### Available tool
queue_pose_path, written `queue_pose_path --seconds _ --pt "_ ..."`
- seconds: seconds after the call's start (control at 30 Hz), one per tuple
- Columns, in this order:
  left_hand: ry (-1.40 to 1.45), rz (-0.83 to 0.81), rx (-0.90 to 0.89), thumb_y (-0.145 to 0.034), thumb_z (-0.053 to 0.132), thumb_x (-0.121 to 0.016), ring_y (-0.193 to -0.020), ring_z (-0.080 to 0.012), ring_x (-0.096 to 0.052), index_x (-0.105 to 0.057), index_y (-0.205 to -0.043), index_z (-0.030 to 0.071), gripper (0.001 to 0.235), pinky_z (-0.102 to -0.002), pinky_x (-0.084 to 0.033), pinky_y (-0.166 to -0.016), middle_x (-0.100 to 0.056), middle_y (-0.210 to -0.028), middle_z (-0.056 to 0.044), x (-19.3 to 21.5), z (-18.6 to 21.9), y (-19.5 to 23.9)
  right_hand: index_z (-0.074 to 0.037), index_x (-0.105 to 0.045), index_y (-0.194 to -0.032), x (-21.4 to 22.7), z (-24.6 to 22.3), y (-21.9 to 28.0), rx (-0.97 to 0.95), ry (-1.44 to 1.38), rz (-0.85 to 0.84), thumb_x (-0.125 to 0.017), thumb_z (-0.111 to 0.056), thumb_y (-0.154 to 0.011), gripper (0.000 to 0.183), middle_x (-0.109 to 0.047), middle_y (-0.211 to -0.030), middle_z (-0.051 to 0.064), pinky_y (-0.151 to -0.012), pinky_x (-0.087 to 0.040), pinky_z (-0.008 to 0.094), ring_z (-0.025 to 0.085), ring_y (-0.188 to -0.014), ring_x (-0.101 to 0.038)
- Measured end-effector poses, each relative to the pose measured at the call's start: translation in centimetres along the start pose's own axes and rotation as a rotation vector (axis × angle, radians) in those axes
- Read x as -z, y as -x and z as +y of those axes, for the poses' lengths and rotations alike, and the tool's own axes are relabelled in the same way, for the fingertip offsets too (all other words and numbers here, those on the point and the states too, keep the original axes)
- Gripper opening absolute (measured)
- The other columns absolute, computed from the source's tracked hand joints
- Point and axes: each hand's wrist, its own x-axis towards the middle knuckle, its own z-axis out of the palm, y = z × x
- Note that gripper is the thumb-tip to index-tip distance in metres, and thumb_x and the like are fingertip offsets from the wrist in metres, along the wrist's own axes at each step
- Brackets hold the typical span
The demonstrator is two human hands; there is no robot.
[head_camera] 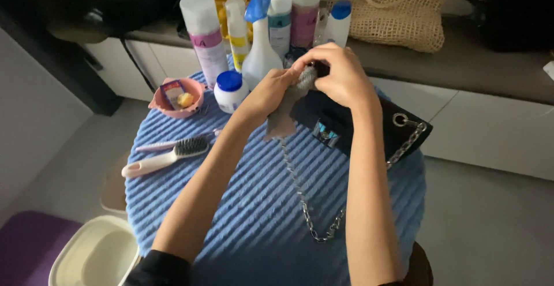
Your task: Cleaning a leather handbag by applying cleaner with a cloth and using a brush for detailing.
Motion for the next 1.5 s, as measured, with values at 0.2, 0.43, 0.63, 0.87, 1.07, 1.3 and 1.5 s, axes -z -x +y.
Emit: queue_pose_path --seconds 0.2,0.43,0.63,0.87,1.07,1.3,1.5 --pt "0.239 -0.066 0.109 -0.1 0.034 -0.064 -0.058 -0.0132 -0.061 -0.07 -0.094 -0.001 0.035 -0.025 -0.05 -0.047 -0.055 -0.069 -0.003 0.0 3.2 1.5 -0.033 -0.079 -0.104 1.7 -1.9 0.6 -0.194 -0.018 0.042 -0.062 0.003 -0.07 0.052 -0.07 -0.125 0.0 -0.1 -0.049 0.048 0.034 -0.124 -0.063" --pt "0.577 -0.122 0.2 -0.099 0.04 -0.068 -0.04 -0.0211 -0.059 -0.065 -0.074 -0.002 0.049 -0.034 -0.049 -0.038 -0.054 -0.053 -0.012 -1.3 6.1 3.4 -0.029 -0.081 -0.1 0.8 -0.9 -0.3 -0.212 -0.114 0.092 -0.07 0.004 -0.07 0.046 -0.074 -0.111 0.006 -0.092 -0.054 0.045 0.038 -0.113 -0.068" --pt "0.564 -0.218 0.198 -0.099 0.023 -0.067 -0.083 -0.0277 -0.071 -0.063 -0.12 -0.008 0.038 -0.045 -0.059 -0.077 -0.064 -0.088 -0.013 -1.5 8.6 4.8 -0.036 -0.078 -0.101 1.4 -0.8 -0.1 -0.253 -0.027 0.089 -0.057 0.009 -0.074 0.056 -0.072 -0.116 -0.003 -0.095 -0.052 0.042 0.028 -0.118 -0.065" --pt "-0.607 0.179 -0.183 -0.102 0.049 -0.055 -0.087 -0.0374 -0.073 -0.072 -0.086 0.013 0.043 -0.048 -0.056 -0.08 -0.074 -0.078 -0.01 -1.4 5.0 2.2 -0.029 -0.08 -0.098 -1.0 0.0 -1.0 -0.079 0.13 0.236 -0.063 0.004 -0.081 0.04 -0.071 -0.116 -0.001 -0.09 -0.055 0.042 0.03 -0.115 -0.064" --pt "-0.551 0.309 -0.249 -0.106 0.052 -0.042 -0.089 -0.0446 -0.071 -0.065 -0.083 0.008 0.055 -0.055 -0.056 -0.075 -0.073 -0.079 -0.019 -2.9 4.4 2.4 -0.027 -0.079 -0.095 -1.5 -0.5 -0.8 -0.113 0.228 0.305 -0.074 -0.004 -0.085 0.025 -0.07 -0.113 -0.002 -0.087 -0.057 0.044 0.029 -0.114 -0.063" --pt "-0.207 0.217 -0.161 -0.105 0.042 -0.049 -0.107 -0.0482 -0.068 -0.072 -0.102 0.002 0.046 -0.055 -0.051 -0.091 -0.075 -0.09 -0.024 -2.7 5.5 2.9 -0.024 -0.077 -0.098 -1.1 0.3 -1.1 -0.11 0.048 0.36 -0.077 -0.005 -0.086 0.022 -0.071 -0.11 -0.002 -0.086 -0.058 0.045 0.027 -0.115 -0.063" --pt "-0.081 0.219 -0.067 -0.101 0.061 -0.05 -0.08 -0.028 -0.072 -0.068 -0.072 0.01 0.061 -0.042 -0.054 -0.082 -0.072 -0.067 -0.013 -1.3 3.7 1.3 -0.025 -0.078 -0.095 -0.6 -0.1 -0.7 -0.119 0.05 0.3 -0.08 -0.011 -0.083 0.019 -0.071 -0.109 -0.003 -0.088 -0.058 0.045 0.025 -0.116 -0.062"
